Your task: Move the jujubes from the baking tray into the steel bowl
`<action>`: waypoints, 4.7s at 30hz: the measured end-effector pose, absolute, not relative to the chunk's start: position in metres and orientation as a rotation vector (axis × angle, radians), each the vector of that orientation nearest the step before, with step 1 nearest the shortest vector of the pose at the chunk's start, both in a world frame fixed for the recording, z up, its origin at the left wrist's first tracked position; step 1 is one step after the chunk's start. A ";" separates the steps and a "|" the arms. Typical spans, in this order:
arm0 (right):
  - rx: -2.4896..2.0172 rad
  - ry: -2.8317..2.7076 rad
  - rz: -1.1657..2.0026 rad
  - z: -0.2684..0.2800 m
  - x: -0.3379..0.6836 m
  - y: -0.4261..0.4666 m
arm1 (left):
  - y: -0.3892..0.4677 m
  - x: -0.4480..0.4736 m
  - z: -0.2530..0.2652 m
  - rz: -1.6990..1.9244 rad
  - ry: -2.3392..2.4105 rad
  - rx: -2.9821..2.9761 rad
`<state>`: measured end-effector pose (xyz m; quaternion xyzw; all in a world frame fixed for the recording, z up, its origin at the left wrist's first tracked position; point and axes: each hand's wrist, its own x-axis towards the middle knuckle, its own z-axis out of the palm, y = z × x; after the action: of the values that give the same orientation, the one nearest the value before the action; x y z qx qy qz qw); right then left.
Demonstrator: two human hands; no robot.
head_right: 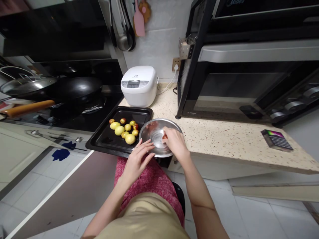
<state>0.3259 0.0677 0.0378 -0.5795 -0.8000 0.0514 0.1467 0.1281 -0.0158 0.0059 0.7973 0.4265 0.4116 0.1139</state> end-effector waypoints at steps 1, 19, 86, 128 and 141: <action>-1.672 -2.299 0.164 0.038 0.326 0.066 | -0.016 0.128 0.006 1.206 1.251 2.338; -1.272 -2.020 0.215 0.018 0.348 0.021 | -0.010 0.118 0.011 1.210 1.274 2.349; -0.959 -1.687 0.022 -0.009 0.340 -0.022 | 0.063 0.156 0.061 0.442 1.648 2.521; -0.945 -1.707 0.023 0.000 0.313 -0.027 | -0.010 0.063 0.039 1.271 1.932 2.054; -0.961 -1.689 0.004 0.001 0.317 -0.028 | 0.044 0.136 0.048 0.810 1.440 2.389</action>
<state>0.3175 -0.0280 0.0007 -0.4084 -0.7178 0.0018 0.5639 0.1357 0.0440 0.0483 0.8168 0.4922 0.2770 0.1181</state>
